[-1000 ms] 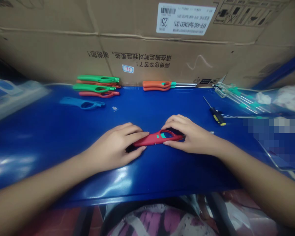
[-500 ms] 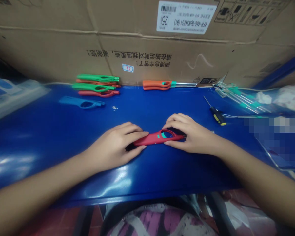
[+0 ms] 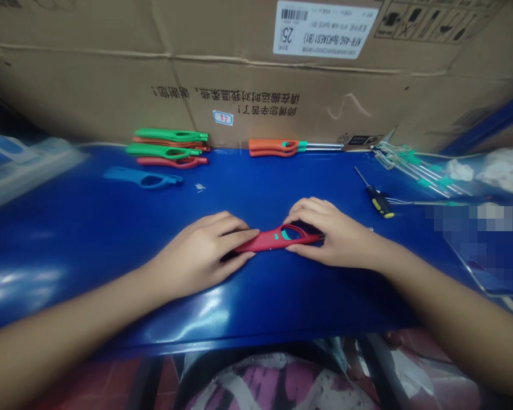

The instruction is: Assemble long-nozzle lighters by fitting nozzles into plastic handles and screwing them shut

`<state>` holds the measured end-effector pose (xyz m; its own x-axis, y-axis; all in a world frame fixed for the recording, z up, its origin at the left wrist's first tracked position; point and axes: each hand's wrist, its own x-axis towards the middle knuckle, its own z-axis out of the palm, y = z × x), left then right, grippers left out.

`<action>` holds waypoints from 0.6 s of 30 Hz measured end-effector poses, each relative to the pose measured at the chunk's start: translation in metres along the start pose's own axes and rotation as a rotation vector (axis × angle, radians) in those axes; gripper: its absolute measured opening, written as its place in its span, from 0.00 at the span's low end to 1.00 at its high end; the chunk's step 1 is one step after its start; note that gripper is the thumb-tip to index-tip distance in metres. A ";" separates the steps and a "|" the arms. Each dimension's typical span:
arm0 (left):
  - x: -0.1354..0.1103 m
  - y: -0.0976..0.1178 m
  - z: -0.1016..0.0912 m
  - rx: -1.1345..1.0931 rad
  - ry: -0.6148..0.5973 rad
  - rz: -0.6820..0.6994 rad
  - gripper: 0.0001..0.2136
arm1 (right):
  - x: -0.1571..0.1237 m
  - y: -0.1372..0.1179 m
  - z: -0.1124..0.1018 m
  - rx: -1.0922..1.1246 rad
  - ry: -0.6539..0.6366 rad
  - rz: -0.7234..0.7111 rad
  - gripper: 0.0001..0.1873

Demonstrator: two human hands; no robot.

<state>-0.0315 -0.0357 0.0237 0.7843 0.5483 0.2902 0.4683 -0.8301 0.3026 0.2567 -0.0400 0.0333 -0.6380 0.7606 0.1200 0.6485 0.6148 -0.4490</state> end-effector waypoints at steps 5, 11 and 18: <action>-0.001 0.000 0.001 -0.004 0.006 0.006 0.15 | 0.000 0.000 0.000 -0.011 -0.004 0.004 0.15; 0.000 -0.003 0.002 -0.024 -0.008 0.002 0.15 | -0.001 0.001 0.001 0.012 -0.015 0.002 0.14; 0.000 -0.002 0.002 -0.008 -0.003 0.015 0.14 | -0.001 -0.002 0.000 -0.060 -0.028 0.006 0.14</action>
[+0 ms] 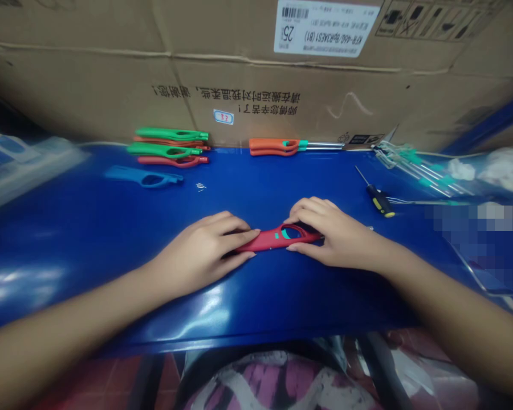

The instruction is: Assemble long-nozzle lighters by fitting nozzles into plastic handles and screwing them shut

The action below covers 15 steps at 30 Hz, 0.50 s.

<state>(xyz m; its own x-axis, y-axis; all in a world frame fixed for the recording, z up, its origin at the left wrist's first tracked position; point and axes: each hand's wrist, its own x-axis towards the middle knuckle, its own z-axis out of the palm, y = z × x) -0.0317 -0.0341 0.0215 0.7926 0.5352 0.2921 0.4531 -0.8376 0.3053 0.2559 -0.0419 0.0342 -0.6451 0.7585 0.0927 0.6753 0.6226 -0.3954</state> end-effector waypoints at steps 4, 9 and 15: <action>0.000 0.004 -0.001 0.042 0.012 0.029 0.14 | -0.001 -0.003 -0.001 -0.052 0.000 -0.018 0.14; 0.000 0.004 -0.002 0.031 0.013 0.019 0.14 | -0.001 -0.003 -0.001 -0.051 0.002 -0.023 0.14; 0.000 0.003 -0.001 0.080 -0.018 0.020 0.14 | 0.000 -0.002 0.001 -0.039 -0.007 -0.009 0.14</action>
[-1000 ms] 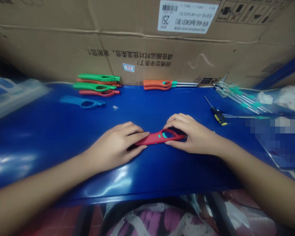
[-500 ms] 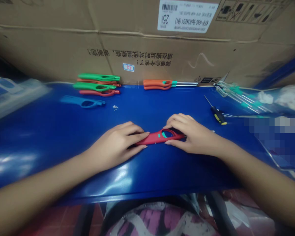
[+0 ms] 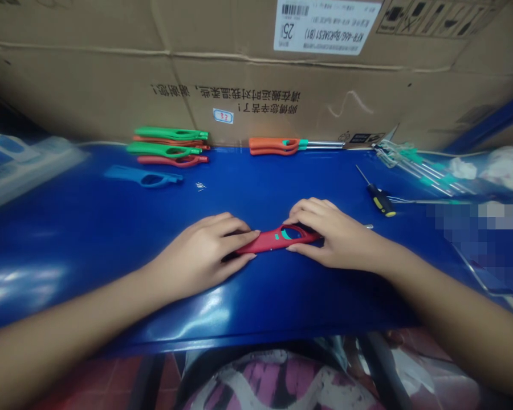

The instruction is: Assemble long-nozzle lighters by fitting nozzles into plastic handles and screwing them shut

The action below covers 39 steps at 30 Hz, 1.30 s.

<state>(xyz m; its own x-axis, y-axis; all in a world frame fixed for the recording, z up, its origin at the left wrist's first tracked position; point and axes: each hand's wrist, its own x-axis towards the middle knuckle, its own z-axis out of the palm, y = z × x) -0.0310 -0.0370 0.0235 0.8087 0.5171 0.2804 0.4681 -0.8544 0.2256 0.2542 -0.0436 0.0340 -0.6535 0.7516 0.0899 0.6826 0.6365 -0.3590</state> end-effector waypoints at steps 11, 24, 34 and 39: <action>0.003 0.006 -0.005 0.251 0.067 0.130 0.15 | -0.001 -0.003 0.001 -0.208 0.110 -0.171 0.16; 0.001 0.002 -0.005 0.083 0.127 0.057 0.12 | -0.002 -0.009 0.002 -0.067 0.206 -0.168 0.07; 0.001 0.004 -0.001 -0.073 0.126 0.001 0.11 | -0.001 -0.015 0.002 -0.141 0.211 -0.193 0.10; 0.002 0.004 0.007 -0.207 0.146 -0.004 0.11 | 0.001 -0.019 0.010 -0.141 0.238 -0.222 0.10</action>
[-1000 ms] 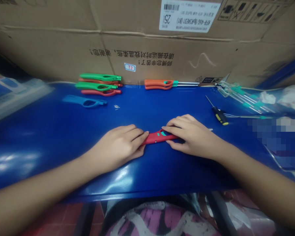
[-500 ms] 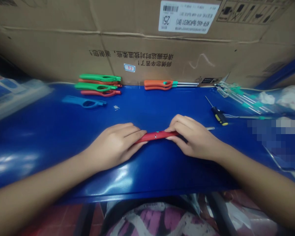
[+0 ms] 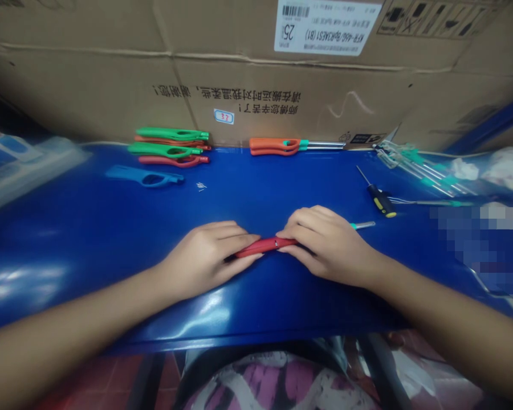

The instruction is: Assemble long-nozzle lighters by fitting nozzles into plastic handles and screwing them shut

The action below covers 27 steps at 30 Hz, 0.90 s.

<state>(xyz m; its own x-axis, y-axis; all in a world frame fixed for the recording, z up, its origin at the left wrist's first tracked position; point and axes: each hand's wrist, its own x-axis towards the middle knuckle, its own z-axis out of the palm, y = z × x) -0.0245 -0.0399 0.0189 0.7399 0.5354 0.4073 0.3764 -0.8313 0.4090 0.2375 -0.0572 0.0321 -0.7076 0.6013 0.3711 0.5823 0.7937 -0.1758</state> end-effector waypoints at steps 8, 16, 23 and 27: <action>0.006 -0.002 -0.008 -0.068 0.115 0.056 0.11 | -0.002 0.004 -0.001 0.119 0.080 0.151 0.06; 0.005 0.000 -0.010 -0.062 0.135 0.072 0.11 | 0.000 0.004 0.000 0.152 0.064 0.147 0.07; 0.005 -0.007 -0.015 0.011 0.193 0.054 0.10 | -0.002 0.025 -0.016 0.022 0.039 0.180 0.09; 0.004 -0.009 -0.016 0.048 0.225 0.051 0.10 | -0.004 0.034 -0.026 -0.024 -0.002 0.187 0.07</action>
<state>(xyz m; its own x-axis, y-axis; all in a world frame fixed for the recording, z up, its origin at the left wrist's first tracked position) -0.0336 -0.0281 0.0305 0.6180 0.5079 0.6001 0.3719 -0.8614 0.3460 0.2706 -0.0352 0.0480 -0.5870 0.7381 0.3327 0.7128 0.6660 -0.2199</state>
